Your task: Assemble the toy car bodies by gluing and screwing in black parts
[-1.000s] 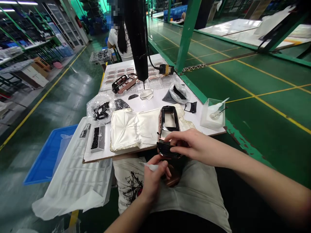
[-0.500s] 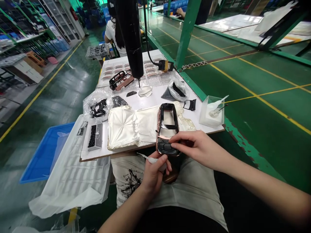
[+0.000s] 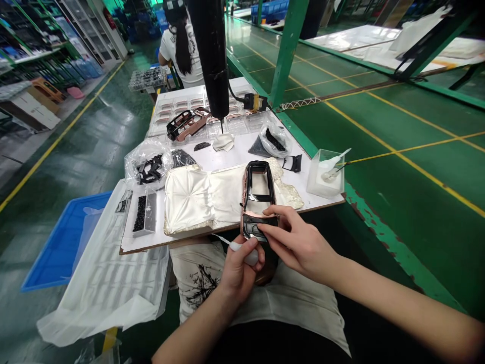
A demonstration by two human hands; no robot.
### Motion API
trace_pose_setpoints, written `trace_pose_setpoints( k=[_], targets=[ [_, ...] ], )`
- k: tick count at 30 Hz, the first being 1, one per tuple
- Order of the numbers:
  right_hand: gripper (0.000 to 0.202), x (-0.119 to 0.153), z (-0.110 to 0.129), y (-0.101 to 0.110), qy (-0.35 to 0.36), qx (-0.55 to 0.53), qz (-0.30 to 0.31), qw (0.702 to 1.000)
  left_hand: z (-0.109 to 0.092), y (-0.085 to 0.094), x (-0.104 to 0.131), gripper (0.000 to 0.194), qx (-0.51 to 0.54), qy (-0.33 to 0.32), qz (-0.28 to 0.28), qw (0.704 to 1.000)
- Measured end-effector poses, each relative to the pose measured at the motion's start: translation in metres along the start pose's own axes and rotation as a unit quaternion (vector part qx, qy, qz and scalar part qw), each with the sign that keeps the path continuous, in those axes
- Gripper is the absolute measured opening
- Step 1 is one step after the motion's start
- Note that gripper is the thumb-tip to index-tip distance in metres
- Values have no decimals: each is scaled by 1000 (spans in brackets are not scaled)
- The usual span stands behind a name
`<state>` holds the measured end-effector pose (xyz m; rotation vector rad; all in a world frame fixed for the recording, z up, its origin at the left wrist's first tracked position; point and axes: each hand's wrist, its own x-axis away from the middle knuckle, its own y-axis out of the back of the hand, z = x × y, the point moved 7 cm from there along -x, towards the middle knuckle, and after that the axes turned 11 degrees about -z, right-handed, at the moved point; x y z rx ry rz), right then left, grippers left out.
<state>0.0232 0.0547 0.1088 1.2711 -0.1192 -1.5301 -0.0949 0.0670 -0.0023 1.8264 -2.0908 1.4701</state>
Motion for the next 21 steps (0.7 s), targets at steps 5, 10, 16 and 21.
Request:
trace_pose_setpoints(
  k=[5, 10, 16, 21],
  targets=[
    [26, 3, -2, -4, 19, -20, -18, 999, -2, -1, 2, 42, -8, -13, -18, 1000],
    [29, 1, -4, -10, 28, -40, 0, 999, -9, 0, 0, 39, -2, -59, -31, 998],
    [28, -4, -1, -3, 9, -45, -1, 999, -9, -3, -1, 38, -17, -71, -12, 997],
    [30, 34, -7, 31, -151, -39, -266, 951, -5, 18, 9, 40, -88, -102, -34, 990]
  ],
)
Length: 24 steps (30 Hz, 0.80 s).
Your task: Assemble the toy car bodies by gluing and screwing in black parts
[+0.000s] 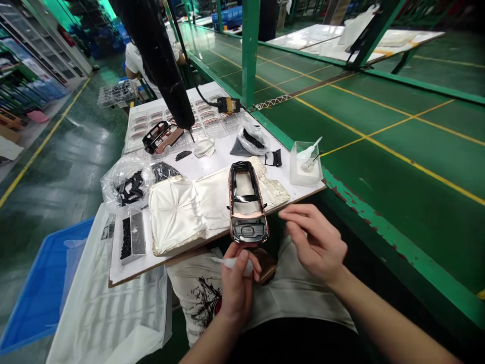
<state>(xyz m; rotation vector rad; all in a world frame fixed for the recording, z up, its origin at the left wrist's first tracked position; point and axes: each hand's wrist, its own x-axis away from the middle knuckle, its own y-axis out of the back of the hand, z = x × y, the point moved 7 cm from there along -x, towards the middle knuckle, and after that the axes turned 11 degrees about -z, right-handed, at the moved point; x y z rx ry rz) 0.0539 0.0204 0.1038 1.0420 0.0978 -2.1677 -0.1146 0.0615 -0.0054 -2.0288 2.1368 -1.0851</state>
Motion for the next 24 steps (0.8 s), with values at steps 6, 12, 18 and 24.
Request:
trace_pose_setpoints(
  k=[6, 12, 18, 24],
  targets=[
    [24, 57, 17, -17, -31, -106, 216, 970, -25, 22, 40, 33, -257, -199, 49, 944],
    [26, 81, 24, -38, -125, -196, 273, 934, -46, -22, 65, 35, -377, -368, 120, 842],
    [15, 81, 14, -30, -210, -250, 277, 904, -58, -47, 70, 52, -493, -409, 232, 732],
    [31, 74, -45, -12, -439, -263, 139, 848, -108, -50, 69, 49, -539, -611, 171, 554]
  ],
)
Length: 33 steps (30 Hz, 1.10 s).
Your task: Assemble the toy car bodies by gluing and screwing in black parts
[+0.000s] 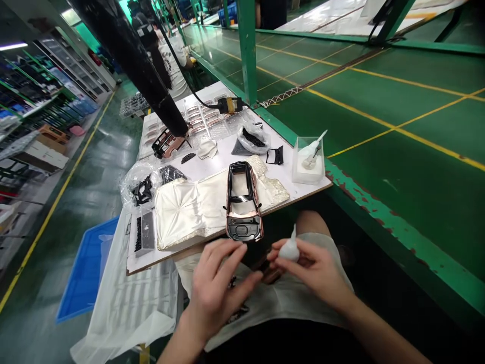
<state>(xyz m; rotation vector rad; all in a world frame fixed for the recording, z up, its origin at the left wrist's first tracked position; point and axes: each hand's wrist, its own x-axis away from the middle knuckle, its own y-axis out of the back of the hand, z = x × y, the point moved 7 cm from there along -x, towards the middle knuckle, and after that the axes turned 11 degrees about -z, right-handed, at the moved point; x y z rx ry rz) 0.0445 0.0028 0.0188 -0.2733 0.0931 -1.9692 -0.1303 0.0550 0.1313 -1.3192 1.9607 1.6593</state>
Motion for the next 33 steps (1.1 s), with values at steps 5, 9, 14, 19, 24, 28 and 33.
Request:
trace_pose_setpoints(
  k=[5, 9, 14, 19, 24, 28, 33],
  targets=[
    [41, -30, -6, -1, -64, -90, -21, 994, 8, -34, -1, 49, -131, -127, 13, 983],
    [37, -32, -5, -16, -107, -179, 8, 978, 12, -45, 7, 45, -133, -147, -40, 979],
    [32, -32, 10, -17, -80, -203, -12, 976, 7, -39, 2, 41, -137, -174, -50, 974],
    [30, -41, 56, -31, -17, -194, 26, 981, 10, -10, -25, 46, -114, -129, -94, 981],
    [34, -66, 105, -75, 41, -196, 115, 973, 36, 24, -50, 39, -106, 43, -200, 973],
    [43, -99, 118, -113, 47, -225, 127, 965, 76, 43, -66, 28, -28, 238, -238, 941],
    [53, -121, 138, -140, 98, -195, 128, 968, 134, 59, -69, 30, 146, 439, -291, 837]
  ],
)
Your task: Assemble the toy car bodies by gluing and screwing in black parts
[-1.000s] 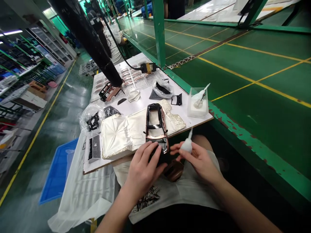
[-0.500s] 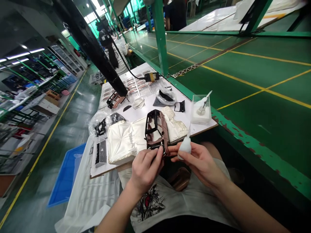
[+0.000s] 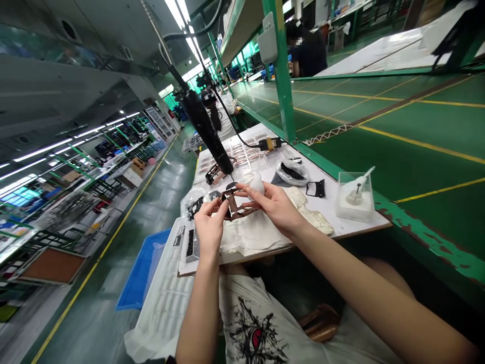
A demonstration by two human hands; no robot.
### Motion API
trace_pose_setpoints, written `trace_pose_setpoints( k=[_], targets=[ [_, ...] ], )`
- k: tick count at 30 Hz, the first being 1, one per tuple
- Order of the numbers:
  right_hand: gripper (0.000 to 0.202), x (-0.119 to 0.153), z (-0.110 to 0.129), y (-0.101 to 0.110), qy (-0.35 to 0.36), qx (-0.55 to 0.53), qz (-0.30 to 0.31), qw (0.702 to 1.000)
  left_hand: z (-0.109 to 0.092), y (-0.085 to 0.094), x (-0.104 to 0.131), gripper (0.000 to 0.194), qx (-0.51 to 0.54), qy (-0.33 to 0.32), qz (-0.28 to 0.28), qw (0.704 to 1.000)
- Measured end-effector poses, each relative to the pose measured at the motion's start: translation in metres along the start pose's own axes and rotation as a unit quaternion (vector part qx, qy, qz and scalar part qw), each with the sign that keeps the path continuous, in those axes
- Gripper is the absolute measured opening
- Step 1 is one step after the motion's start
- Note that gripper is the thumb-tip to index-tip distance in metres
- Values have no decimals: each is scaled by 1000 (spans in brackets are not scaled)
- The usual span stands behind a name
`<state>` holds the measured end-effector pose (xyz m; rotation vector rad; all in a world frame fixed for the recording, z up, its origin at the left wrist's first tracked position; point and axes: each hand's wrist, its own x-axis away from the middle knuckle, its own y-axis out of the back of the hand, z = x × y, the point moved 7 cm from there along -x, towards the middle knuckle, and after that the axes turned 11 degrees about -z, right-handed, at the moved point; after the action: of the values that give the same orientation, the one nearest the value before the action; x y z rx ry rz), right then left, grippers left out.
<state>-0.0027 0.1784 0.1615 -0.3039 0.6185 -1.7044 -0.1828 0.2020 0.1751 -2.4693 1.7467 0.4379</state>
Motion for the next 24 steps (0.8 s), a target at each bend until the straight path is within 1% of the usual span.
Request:
trace_pose_setpoints(
  k=[1, 3, 5, 7, 9, 11, 12, 14, 15, 18, 21, 24],
  targets=[
    [53, 0, 7, -2, 20, 15, 5, 1000, 4, 3, -6, 35, 25, 35, -4, 999],
    [50, 8, 25, -3, 68, 53, 17, 996, 10, 9, -10, 43, 50, 76, -6, 996],
    [45, 25, 43, 3, 114, 105, 26, 988, 13, 16, -3, 45, 66, 109, -8, 992],
    [42, 45, 57, 18, 150, 156, 5, 976, 14, 21, 15, 44, 91, 143, -5, 985],
    [38, 66, 69, 38, 193, 203, -51, 959, 17, 21, 41, 41, 134, 191, 4, 972],
    [35, 84, 79, 54, 244, 254, -106, 930, 22, 14, 71, 39, 180, 253, 27, 950],
    [32, 93, 82, 58, 268, 278, -120, 914, 25, 9, 87, 37, 196, 285, 39, 937],
    [27, 106, 85, 60, 301, 317, -127, 890, 35, -2, 116, 36, 217, 341, 52, 913],
    [26, 111, 86, 59, 315, 325, -124, 883, 40, -6, 129, 37, 224, 366, 49, 902],
    [26, 120, 83, 51, 347, 332, -101, 871, 57, -13, 156, 42, 231, 421, 25, 877],
    [24, 119, 69, 46, 356, 333, -82, 870, 68, -15, 169, 41, 243, 441, 10, 864],
    [15, 116, 50, 49, 387, 334, -87, 855, 72, -18, 174, 37, 263, 438, 17, 859]
  ],
)
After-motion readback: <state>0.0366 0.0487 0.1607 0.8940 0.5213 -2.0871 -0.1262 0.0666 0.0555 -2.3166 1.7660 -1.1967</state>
